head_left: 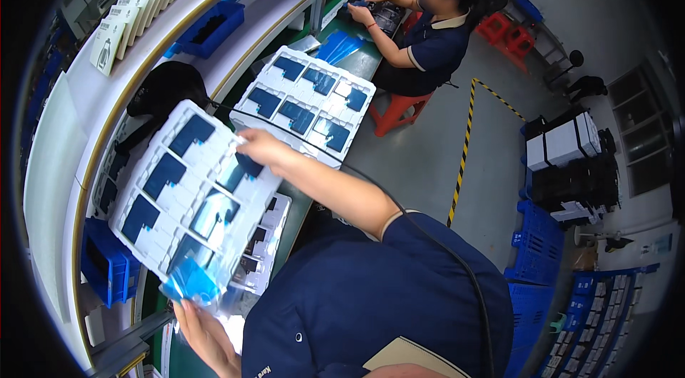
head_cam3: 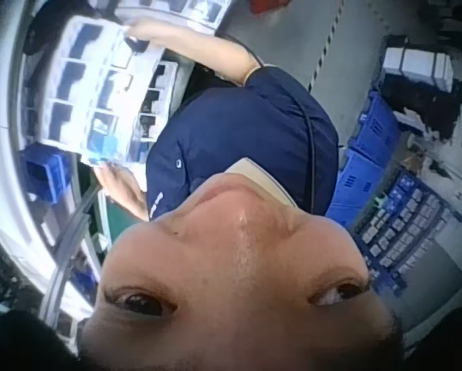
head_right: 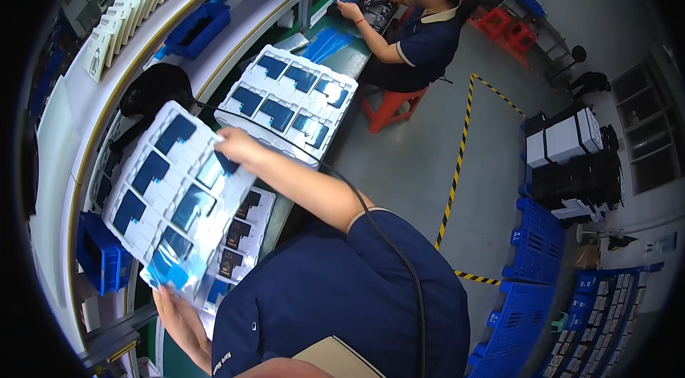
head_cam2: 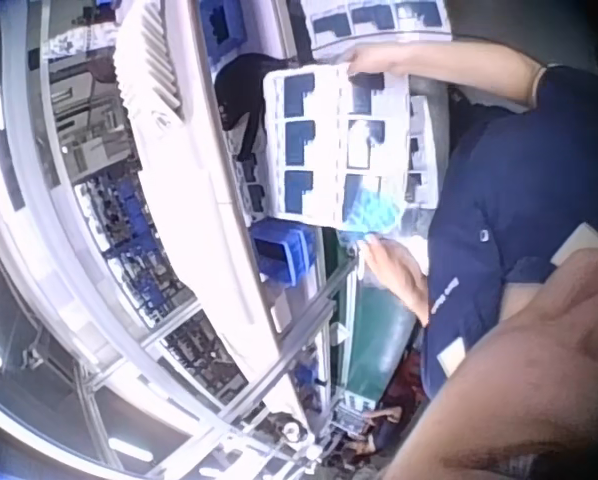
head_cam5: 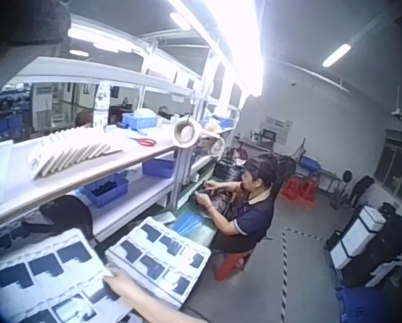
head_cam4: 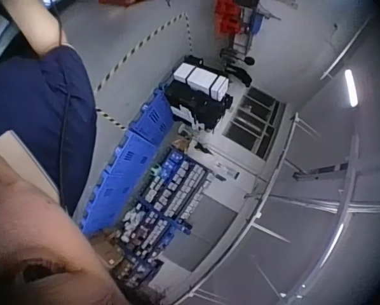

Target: The person places small blue rectangular components into white foam trays on a factory assembly line. They handle the components one at a time, positioning them into designated slots within the trays.

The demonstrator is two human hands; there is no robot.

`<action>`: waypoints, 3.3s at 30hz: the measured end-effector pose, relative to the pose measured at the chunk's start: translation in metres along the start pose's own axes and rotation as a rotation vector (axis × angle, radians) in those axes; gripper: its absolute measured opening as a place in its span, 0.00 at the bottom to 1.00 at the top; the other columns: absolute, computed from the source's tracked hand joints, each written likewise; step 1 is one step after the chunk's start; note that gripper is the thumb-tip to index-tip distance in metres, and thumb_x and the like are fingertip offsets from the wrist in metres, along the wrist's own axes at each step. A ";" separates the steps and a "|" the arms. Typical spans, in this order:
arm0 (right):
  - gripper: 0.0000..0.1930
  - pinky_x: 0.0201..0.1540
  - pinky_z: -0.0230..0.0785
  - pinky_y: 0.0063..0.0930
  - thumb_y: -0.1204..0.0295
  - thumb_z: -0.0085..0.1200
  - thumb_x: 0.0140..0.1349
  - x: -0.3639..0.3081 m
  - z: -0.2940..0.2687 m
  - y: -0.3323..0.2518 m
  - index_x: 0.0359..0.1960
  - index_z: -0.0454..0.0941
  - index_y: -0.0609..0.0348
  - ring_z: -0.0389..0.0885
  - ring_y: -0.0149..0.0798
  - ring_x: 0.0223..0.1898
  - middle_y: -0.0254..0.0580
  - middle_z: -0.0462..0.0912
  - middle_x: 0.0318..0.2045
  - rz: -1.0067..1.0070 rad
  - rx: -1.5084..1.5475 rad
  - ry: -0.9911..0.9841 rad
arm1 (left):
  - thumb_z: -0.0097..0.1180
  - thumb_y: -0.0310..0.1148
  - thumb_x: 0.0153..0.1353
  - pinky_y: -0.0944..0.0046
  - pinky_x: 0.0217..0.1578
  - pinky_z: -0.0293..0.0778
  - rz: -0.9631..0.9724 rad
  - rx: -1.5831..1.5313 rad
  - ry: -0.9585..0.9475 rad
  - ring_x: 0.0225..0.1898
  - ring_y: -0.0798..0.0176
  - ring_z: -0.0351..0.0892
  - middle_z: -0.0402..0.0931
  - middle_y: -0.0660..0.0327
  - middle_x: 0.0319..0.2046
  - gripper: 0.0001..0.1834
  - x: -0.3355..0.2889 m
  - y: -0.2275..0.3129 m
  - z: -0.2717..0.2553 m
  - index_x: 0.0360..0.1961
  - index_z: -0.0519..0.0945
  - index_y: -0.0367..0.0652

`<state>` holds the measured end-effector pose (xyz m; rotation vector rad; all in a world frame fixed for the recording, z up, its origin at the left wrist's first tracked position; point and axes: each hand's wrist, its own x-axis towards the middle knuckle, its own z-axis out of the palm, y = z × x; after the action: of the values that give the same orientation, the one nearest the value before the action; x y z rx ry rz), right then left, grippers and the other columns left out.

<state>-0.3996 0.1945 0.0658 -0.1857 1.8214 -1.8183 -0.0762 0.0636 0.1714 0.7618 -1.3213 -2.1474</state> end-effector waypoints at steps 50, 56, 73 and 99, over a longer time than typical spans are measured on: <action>0.16 0.49 0.61 0.22 0.82 0.46 0.59 -0.185 0.026 0.221 0.50 0.72 0.62 0.73 0.30 0.44 0.36 0.78 0.41 0.123 0.240 0.367 | 0.49 0.33 0.64 0.67 0.58 0.48 -0.355 0.239 -0.128 0.54 0.67 0.58 0.60 0.58 0.54 0.11 0.009 -0.115 -0.165 0.23 0.68 0.43; 0.16 0.53 0.61 0.21 0.84 0.44 0.60 -0.206 0.030 0.200 0.51 0.71 0.63 0.74 0.30 0.47 0.38 0.78 0.45 0.154 0.344 0.444 | 0.49 0.37 0.64 0.74 0.39 0.59 -0.362 0.250 -0.045 0.33 0.75 0.63 0.63 0.71 0.28 0.07 0.016 -0.140 -0.156 0.37 0.70 0.46; 0.18 0.57 0.60 0.23 0.85 0.42 0.61 -0.223 -0.048 0.113 0.54 0.67 0.68 0.72 0.32 0.52 0.44 0.75 0.49 -0.095 0.248 0.705 | 0.42 0.31 0.66 0.62 0.65 0.44 -0.369 0.005 -0.424 0.64 0.62 0.54 0.60 0.54 0.60 0.27 0.070 -0.120 -0.043 0.63 0.55 0.30; 0.33 0.62 0.52 0.32 0.74 0.50 0.61 -0.049 -0.165 0.096 0.64 0.45 0.60 0.58 0.45 0.63 0.53 0.57 0.61 -0.106 0.073 0.948 | 0.47 0.35 0.65 0.59 0.65 0.34 -0.005 0.211 -0.575 0.70 0.59 0.35 0.30 0.57 0.71 0.12 0.235 -0.205 0.200 0.26 0.72 0.42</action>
<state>-0.4086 0.3698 -0.0239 0.7462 2.3482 -2.2448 -0.4070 0.1141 0.0128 0.2135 -1.8505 -2.3510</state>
